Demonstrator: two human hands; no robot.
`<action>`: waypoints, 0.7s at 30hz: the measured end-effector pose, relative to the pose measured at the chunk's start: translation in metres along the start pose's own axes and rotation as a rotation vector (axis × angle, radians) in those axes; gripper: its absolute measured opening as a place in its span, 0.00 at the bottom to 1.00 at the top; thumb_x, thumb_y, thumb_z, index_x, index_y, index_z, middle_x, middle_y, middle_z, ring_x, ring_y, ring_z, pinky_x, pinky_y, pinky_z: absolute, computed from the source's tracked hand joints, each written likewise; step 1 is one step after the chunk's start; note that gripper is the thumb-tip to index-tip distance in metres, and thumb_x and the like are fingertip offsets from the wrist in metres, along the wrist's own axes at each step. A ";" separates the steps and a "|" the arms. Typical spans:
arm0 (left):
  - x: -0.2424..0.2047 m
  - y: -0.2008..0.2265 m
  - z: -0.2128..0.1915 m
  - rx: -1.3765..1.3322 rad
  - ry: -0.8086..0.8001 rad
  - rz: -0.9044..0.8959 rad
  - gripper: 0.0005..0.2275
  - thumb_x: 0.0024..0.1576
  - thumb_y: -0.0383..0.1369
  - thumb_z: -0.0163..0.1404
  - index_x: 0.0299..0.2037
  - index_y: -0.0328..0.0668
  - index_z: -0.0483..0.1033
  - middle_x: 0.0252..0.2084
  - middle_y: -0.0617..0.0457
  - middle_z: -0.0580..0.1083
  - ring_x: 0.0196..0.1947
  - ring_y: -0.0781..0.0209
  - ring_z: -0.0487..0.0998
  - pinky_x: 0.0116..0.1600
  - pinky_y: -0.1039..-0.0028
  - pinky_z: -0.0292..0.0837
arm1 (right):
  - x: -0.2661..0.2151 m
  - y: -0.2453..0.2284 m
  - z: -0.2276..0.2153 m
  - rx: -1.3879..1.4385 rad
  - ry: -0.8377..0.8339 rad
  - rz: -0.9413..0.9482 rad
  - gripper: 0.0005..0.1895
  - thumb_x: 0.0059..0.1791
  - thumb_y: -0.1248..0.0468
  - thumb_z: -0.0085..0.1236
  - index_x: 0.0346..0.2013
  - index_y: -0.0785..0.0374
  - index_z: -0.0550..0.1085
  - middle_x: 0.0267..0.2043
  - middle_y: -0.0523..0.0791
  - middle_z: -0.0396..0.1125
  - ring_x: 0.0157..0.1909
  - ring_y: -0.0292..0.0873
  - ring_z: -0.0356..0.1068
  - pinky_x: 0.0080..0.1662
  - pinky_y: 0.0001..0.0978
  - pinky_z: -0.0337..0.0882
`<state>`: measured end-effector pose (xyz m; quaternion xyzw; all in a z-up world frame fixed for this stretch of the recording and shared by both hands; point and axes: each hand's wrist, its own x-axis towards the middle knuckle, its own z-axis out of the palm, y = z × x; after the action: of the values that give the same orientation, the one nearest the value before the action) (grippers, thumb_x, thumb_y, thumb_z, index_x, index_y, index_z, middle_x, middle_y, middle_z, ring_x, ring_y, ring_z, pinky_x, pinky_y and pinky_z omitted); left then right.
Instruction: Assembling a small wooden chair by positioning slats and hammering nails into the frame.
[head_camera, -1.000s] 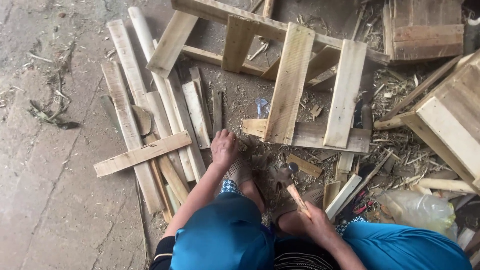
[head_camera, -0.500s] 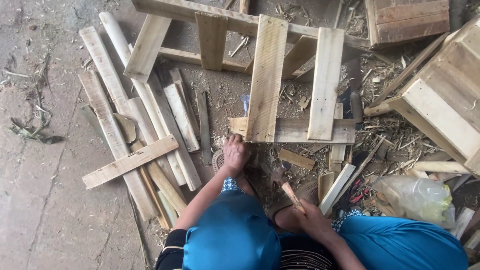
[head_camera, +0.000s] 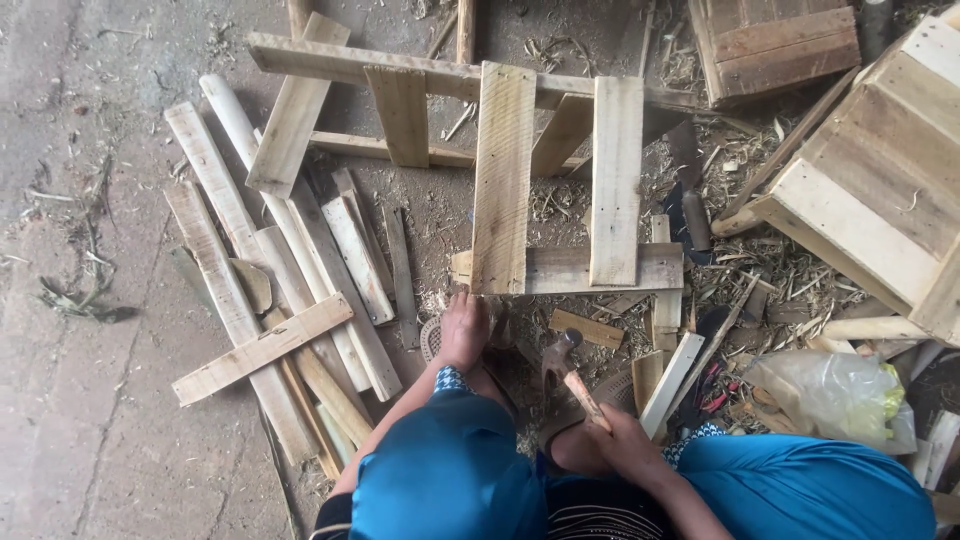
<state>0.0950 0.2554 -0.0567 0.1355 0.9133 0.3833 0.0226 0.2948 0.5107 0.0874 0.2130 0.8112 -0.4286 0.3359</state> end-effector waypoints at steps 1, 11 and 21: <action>-0.003 0.000 -0.006 -0.075 0.038 0.001 0.02 0.57 0.24 0.53 0.36 0.33 0.75 0.33 0.42 0.74 0.35 0.42 0.76 0.40 0.56 0.73 | 0.000 0.001 -0.002 0.003 0.000 0.005 0.11 0.51 0.59 0.54 0.37 0.66 0.72 0.29 0.48 0.68 0.35 0.43 0.71 0.41 0.37 0.71; -0.059 -0.050 -0.120 -1.224 -0.030 -1.017 0.19 0.60 0.27 0.52 0.61 0.26 0.73 0.42 0.43 0.78 0.40 0.56 0.81 0.48 0.71 0.77 | -0.048 -0.035 -0.037 0.450 0.002 0.457 0.23 0.56 0.47 0.41 0.47 0.60 0.76 0.24 0.41 0.55 0.22 0.36 0.53 0.23 0.29 0.54; 0.030 0.001 -0.322 -1.262 0.216 -0.493 0.03 0.66 0.23 0.50 0.44 0.32 0.77 0.42 0.45 0.78 0.42 0.56 0.80 0.57 0.63 0.78 | -0.099 -0.071 -0.085 0.785 0.373 0.214 0.25 0.56 0.49 0.41 0.51 0.65 0.76 0.26 0.44 0.61 0.20 0.37 0.58 0.21 0.29 0.60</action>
<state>0.0192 0.0405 0.1730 -0.1543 0.5163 0.8373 0.0925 0.2869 0.5378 0.2329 0.4808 0.6072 -0.6211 0.1200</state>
